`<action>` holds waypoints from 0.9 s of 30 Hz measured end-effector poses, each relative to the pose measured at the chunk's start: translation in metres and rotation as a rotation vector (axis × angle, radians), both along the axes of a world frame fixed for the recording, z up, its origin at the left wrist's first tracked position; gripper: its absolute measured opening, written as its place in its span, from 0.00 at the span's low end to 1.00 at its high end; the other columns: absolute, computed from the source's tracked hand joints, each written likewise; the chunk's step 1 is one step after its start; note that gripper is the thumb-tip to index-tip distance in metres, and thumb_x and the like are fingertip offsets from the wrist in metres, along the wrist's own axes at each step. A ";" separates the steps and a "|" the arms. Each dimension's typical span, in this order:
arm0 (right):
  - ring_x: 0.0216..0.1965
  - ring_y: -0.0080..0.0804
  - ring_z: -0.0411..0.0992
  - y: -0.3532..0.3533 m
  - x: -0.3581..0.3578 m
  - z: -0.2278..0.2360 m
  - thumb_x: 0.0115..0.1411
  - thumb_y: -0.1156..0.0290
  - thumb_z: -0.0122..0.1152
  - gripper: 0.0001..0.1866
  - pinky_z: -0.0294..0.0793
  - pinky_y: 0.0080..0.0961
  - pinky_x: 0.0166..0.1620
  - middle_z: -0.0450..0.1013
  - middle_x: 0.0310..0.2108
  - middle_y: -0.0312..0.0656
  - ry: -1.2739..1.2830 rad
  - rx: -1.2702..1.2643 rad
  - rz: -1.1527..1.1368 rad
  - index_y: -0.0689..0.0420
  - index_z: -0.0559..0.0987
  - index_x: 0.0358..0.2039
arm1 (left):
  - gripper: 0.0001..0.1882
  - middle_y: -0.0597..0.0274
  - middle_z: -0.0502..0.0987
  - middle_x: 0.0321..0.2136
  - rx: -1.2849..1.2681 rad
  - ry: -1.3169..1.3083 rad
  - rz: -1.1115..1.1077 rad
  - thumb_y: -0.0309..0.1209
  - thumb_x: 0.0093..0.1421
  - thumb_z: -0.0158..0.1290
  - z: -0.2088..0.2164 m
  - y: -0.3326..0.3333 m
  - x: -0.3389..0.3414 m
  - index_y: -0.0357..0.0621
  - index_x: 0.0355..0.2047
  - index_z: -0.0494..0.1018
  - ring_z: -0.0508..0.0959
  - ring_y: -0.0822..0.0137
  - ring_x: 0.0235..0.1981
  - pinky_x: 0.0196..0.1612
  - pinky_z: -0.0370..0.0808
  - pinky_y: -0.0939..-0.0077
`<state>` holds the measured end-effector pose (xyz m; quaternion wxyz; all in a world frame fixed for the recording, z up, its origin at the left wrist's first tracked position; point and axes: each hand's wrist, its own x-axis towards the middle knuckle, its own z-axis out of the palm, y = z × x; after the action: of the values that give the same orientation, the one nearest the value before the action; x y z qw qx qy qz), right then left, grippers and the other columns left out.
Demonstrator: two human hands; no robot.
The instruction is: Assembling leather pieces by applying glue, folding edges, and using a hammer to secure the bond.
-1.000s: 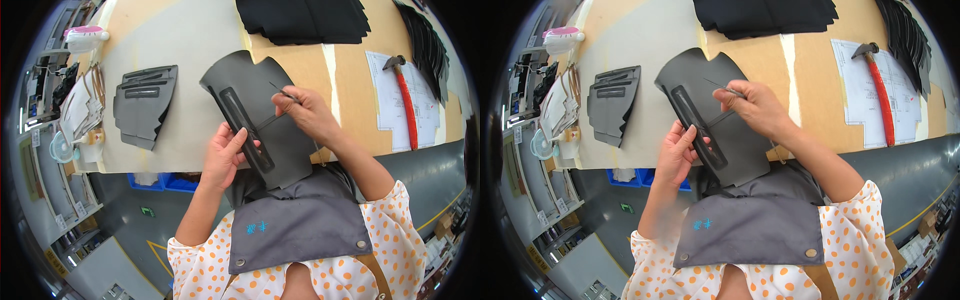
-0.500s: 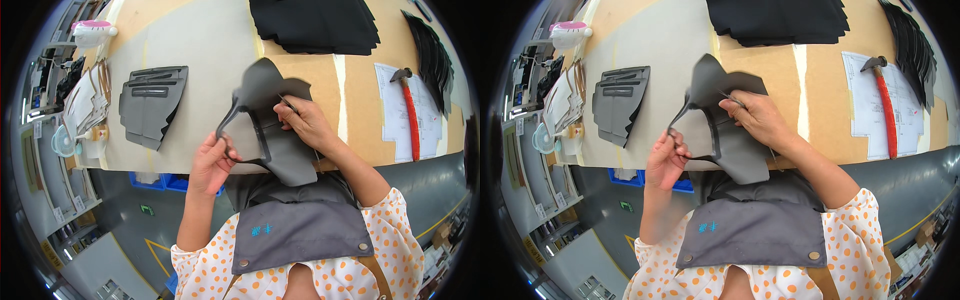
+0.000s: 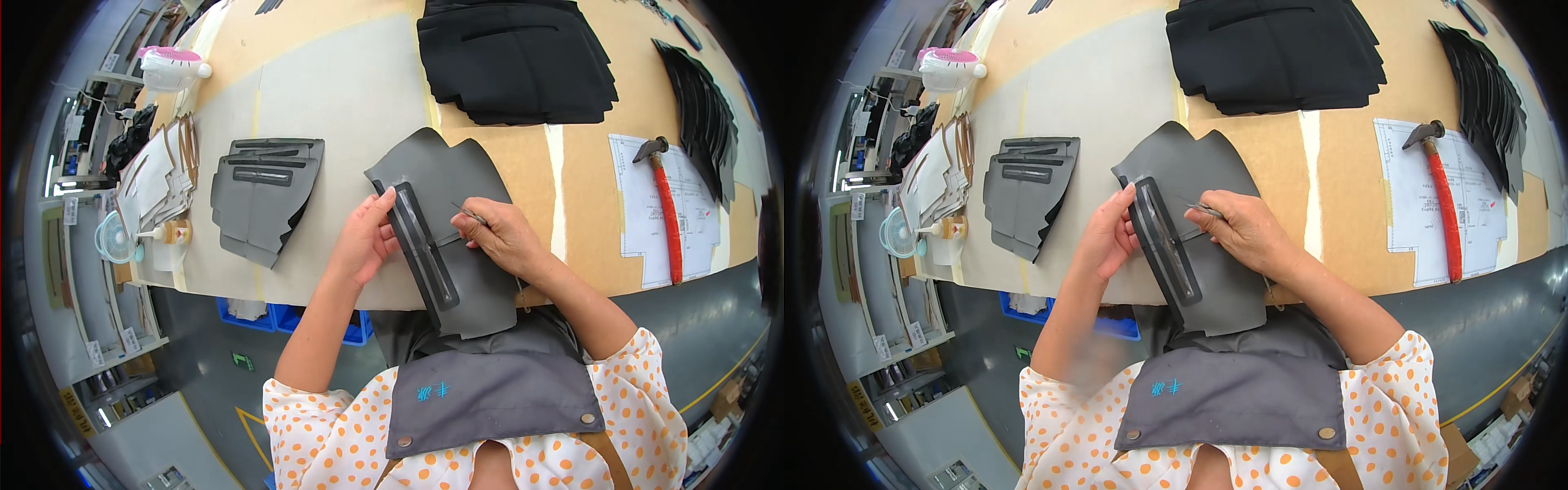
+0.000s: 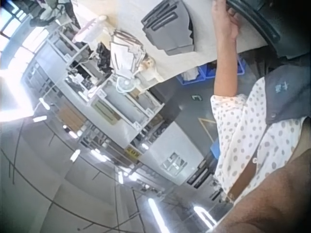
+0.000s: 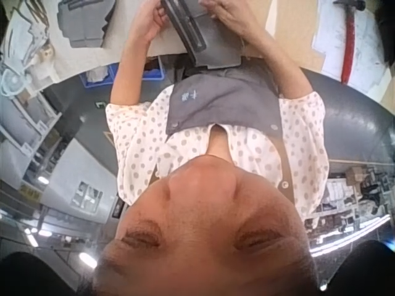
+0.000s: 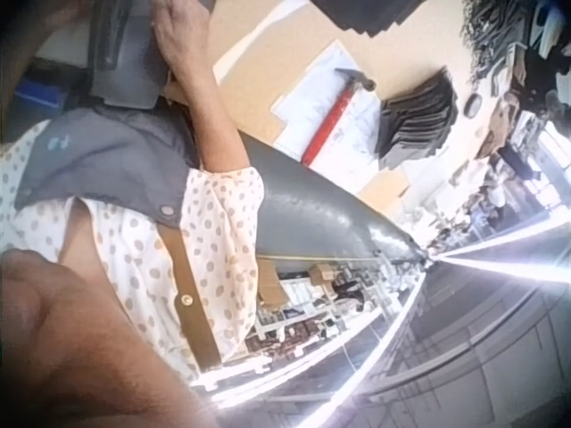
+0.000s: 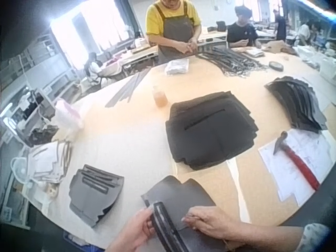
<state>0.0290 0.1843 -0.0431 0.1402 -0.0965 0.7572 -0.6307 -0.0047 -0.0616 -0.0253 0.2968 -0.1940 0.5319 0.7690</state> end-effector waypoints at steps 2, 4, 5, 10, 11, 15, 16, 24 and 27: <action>0.25 0.28 0.72 0.001 0.000 -0.001 0.73 0.53 0.56 0.24 0.74 0.29 0.31 0.67 0.25 0.43 0.008 0.005 0.012 0.63 0.70 0.30 | 0.12 0.67 0.81 0.37 -0.010 0.009 0.006 0.41 0.72 0.55 0.001 0.000 0.000 0.46 0.43 0.73 0.84 0.73 0.36 0.38 0.83 0.77; 0.27 0.27 0.73 0.003 -0.004 0.000 0.73 0.53 0.56 0.23 0.77 0.27 0.31 0.70 0.26 0.41 -0.022 -0.026 0.016 0.63 0.73 0.31 | 0.10 0.67 0.81 0.37 -0.019 0.015 0.007 0.39 0.72 0.55 0.002 0.003 0.003 0.46 0.43 0.73 0.84 0.72 0.38 0.39 0.84 0.76; 0.27 0.27 0.73 0.005 -0.007 0.002 0.73 0.53 0.56 0.23 0.77 0.27 0.31 0.70 0.26 0.41 -0.025 -0.026 0.018 0.63 0.73 0.31 | 0.09 0.67 0.82 0.35 0.004 0.029 0.039 0.37 0.72 0.56 0.004 0.005 0.007 0.46 0.44 0.74 0.85 0.72 0.36 0.38 0.85 0.75; 0.29 0.25 0.74 0.015 -0.021 0.004 0.74 0.53 0.56 0.23 0.80 0.26 0.34 0.74 0.28 0.38 -0.099 -0.005 -0.075 0.62 0.76 0.32 | 0.08 0.67 0.82 0.34 0.069 0.059 0.088 0.35 0.72 0.56 0.008 0.007 0.035 0.45 0.44 0.75 0.85 0.70 0.37 0.38 0.86 0.73; 0.29 0.25 0.74 0.016 -0.022 0.004 0.74 0.51 0.55 0.24 0.80 0.26 0.34 0.74 0.27 0.38 -0.095 -0.003 -0.101 0.62 0.76 0.32 | 0.08 0.66 0.82 0.34 0.057 0.083 0.094 0.35 0.72 0.56 0.008 0.010 0.041 0.44 0.44 0.75 0.85 0.70 0.38 0.39 0.86 0.72; 0.25 0.16 0.67 0.033 -0.016 0.014 0.73 0.48 0.55 0.23 0.69 0.20 0.25 0.72 0.25 0.32 -0.177 -0.014 -0.101 0.55 0.78 0.31 | 0.09 0.62 0.82 0.37 0.076 0.092 0.135 0.34 0.72 0.54 0.004 0.024 0.044 0.43 0.45 0.75 0.85 0.69 0.40 0.42 0.85 0.70; 0.25 0.16 0.67 0.041 -0.009 0.022 0.73 0.48 0.55 0.23 0.69 0.20 0.25 0.72 0.25 0.32 -0.192 0.004 -0.111 0.55 0.78 0.31 | 0.09 0.62 0.82 0.37 0.094 0.075 0.128 0.34 0.72 0.54 0.001 0.024 0.044 0.43 0.45 0.75 0.85 0.69 0.40 0.42 0.85 0.70; 0.15 0.13 0.51 0.194 0.118 0.165 0.76 0.60 0.48 0.14 0.43 0.15 0.14 0.63 0.21 0.28 -0.073 -1.182 -0.302 0.51 0.71 0.33 | 0.09 0.59 0.80 0.37 0.135 0.113 0.167 0.35 0.73 0.53 -0.004 0.010 0.038 0.40 0.42 0.73 0.83 0.64 0.44 0.47 0.84 0.66; 0.16 0.19 0.50 0.240 0.133 0.246 0.74 0.60 0.48 0.11 0.43 0.21 0.17 0.57 0.16 0.31 0.247 -0.873 -0.142 0.53 0.74 0.38 | 0.10 0.60 0.80 0.36 0.066 0.103 0.218 0.36 0.73 0.53 -0.007 0.007 0.040 0.41 0.42 0.73 0.83 0.65 0.43 0.46 0.83 0.68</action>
<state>0.1619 0.4243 0.2028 -0.0486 -0.1689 0.4363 -0.8825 0.0357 -0.0544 -0.0323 0.1902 -0.2010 0.4964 0.8228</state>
